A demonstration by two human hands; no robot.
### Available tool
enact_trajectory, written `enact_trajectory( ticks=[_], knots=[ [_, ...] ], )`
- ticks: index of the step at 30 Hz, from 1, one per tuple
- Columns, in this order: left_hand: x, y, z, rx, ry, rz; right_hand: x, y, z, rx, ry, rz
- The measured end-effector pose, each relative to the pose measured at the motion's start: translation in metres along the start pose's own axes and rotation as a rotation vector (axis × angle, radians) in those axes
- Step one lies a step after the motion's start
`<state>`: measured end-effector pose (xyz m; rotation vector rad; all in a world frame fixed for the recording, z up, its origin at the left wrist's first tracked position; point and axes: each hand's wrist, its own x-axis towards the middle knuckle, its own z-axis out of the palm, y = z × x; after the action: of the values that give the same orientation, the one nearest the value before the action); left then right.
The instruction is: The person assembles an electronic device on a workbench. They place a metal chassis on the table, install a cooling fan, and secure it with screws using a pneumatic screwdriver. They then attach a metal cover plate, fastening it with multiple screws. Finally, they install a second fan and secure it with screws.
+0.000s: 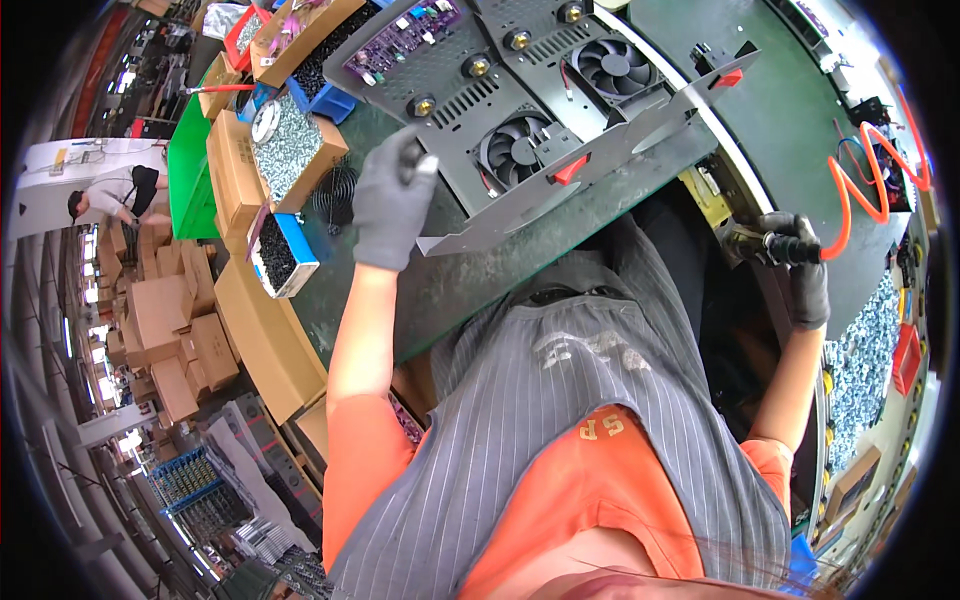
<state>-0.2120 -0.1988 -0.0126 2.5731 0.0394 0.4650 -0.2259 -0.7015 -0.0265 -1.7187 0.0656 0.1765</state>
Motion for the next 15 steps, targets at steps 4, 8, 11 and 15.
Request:
enact_trajectory(
  ticks=[4,8,11,15],
  knots=[
    [-0.050,-0.026,0.004,-0.418,-0.166,-0.390,0.024,-0.029,-0.010,-0.368,-0.286,0.179],
    [-0.067,0.014,0.009,-0.649,-0.447,-0.669,0.046,-0.069,0.004,-0.969,-0.600,0.320],
    [-0.063,0.028,0.031,-0.654,-0.431,-0.663,0.048,-0.065,0.010,-0.882,-0.699,0.419],
    [-0.060,0.031,0.037,-0.679,-0.387,-0.671,0.053,-0.049,0.021,-0.407,-0.644,0.897]
  ],
)
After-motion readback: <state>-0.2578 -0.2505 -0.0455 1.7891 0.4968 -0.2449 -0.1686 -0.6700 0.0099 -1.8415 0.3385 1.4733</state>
